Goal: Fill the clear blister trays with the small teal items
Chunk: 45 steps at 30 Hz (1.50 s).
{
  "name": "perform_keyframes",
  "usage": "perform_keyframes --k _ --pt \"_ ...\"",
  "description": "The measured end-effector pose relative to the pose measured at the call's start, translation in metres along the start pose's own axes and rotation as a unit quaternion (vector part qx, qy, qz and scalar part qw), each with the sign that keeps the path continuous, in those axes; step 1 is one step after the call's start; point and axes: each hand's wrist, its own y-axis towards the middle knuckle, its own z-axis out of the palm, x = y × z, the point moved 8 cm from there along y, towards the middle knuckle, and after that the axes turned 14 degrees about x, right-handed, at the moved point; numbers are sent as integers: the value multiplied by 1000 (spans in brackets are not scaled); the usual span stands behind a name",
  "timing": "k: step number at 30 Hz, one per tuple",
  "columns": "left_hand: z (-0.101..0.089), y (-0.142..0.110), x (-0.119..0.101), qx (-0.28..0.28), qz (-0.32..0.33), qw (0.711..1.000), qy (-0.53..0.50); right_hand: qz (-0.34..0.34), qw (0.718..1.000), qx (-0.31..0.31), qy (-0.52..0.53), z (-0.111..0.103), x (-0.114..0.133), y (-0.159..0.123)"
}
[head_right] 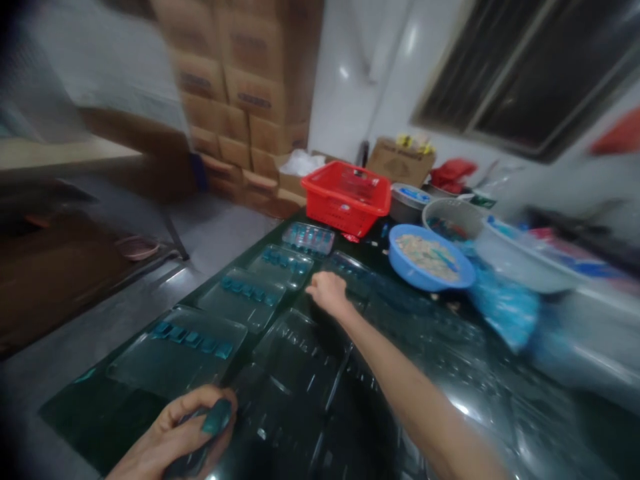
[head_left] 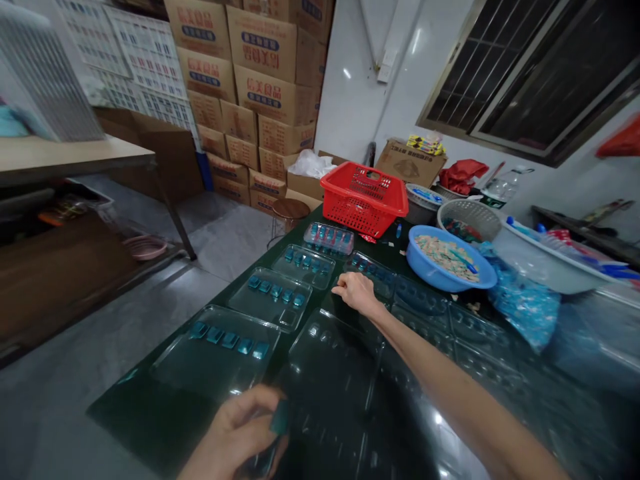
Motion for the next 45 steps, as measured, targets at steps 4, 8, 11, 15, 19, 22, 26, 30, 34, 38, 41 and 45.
perform_keyframes --k 4,8,11,15,19,22,26,30,34,38,41,45 --pt "-2 9 4 -7 0 1000 -26 -8 1000 -10 -7 -10 8 -10" --pt "1 14 9 9 16 999 -49 -45 997 -58 37 -30 27 -52" --pt "6 18 13 29 31 997 -63 -211 954 -25 212 -32 65 -103" --pt "15 21 19 43 20 997 -66 -333 878 63 338 -20 101 -157" --pt "23 20 22 63 3 997 -45 -324 863 96 376 -16 98 -168" --pt "25 18 28 60 -25 997 -38 -315 858 132 384 -18 95 -173" --pt "29 18 32 65 -49 995 -48 -324 870 107 356 -29 96 -179" --pt "34 18 27 85 -42 993 -73 -244 916 29 316 -32 60 -143" --pt "27 17 25 66 -48 990 -115 -94 970 -87 205 -31 -4 -77" --pt "21 16 26 48 -59 987 -140 -70 983 -75 150 -16 -28 -33" --pt "20 16 25 50 -58 987 -138 -64 990 -53 111 -8 -26 -24" --pt "19 16 23 44 -58 988 -135 -49 997 -30 59 -1 -20 -24"
